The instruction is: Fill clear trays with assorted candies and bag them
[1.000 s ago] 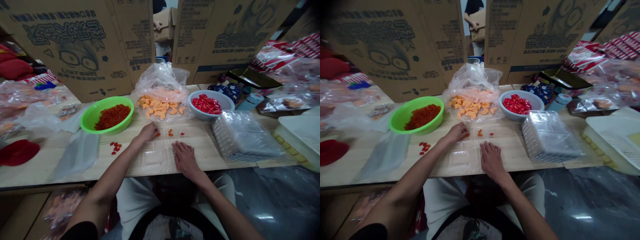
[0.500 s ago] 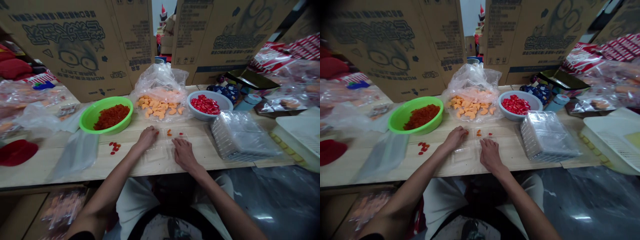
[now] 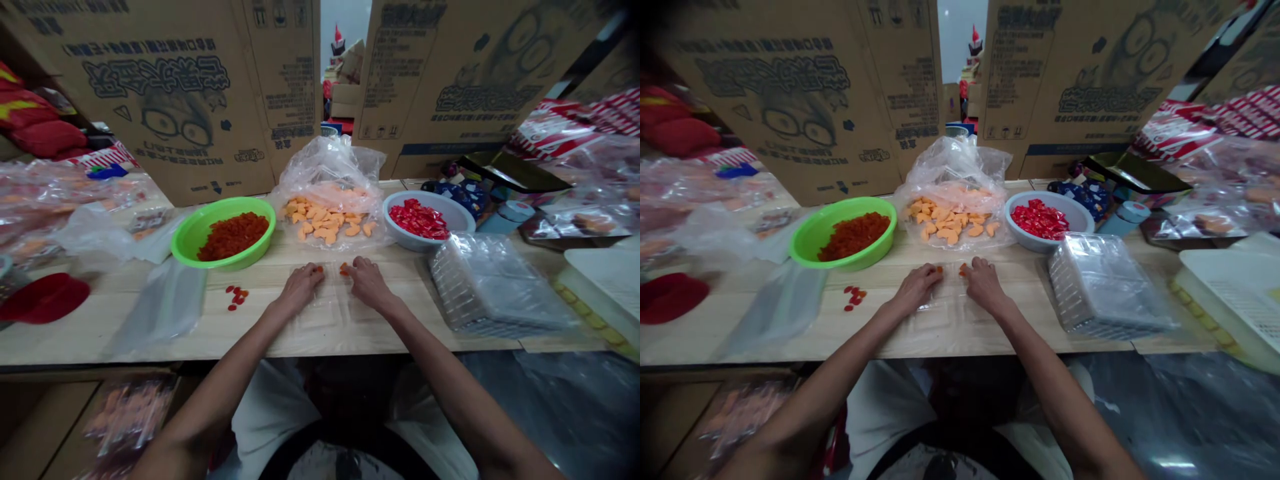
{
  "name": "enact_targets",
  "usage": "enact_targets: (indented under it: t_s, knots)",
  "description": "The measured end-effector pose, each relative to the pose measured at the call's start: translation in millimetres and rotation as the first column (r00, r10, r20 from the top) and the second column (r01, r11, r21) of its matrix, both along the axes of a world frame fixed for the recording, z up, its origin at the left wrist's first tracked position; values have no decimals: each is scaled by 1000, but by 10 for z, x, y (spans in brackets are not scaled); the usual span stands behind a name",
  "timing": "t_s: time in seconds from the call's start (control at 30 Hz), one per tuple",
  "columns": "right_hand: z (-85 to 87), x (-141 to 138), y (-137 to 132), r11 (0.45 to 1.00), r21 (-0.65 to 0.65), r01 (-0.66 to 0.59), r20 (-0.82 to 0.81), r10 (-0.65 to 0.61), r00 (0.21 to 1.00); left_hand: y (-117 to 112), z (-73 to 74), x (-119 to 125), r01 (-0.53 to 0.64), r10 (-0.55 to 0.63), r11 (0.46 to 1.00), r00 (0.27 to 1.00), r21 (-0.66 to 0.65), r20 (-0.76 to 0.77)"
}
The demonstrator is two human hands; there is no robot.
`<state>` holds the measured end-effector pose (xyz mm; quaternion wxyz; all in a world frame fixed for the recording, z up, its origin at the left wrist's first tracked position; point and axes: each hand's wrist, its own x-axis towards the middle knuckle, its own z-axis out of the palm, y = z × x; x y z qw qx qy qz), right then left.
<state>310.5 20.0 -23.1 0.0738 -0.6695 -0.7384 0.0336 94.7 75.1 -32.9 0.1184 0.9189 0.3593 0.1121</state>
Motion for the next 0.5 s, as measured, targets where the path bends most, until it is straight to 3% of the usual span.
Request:
enact_targets:
  t_s: [0.13, 0.23, 0.27, 0.33, 0.4, 0.43, 0.5]
  knots:
    - [23, 26, -213, 996, 67, 55, -69, -51, 996, -137, 59, -238, -110, 108, 994, 974, -2, 200]
    - [-60, 1, -554, 985, 171, 26, -79, -12, 997, -210, 84, -773, -349, 350, 936, 901, -51, 257]
    - [-110, -17, -673, 978, 205, 21, -62, -8, 998, -229, 86, -1005, -472, 474, 879, 844, -71, 252]
    - [-229, -64, -879, 973, 230, 14, -23, -9, 1000, -274, 91, -1473, -716, 720, 690, 666, -101, 196]
    - [-345, -123, -1016, 973, 231, 31, -2, -31, 1000, -328, 121, -1849, -853, 857, 514, 503, -97, 116]
    - [-392, -154, -1056, 972, 230, 44, 0, -45, 999, -350, 155, -1976, -877, 882, 471, 465, -92, 81]
    - [-451, -210, -1090, 970, 233, 68, -3, -69, 998, -353, 281, -2107, -868, 873, 488, 484, -95, 57]
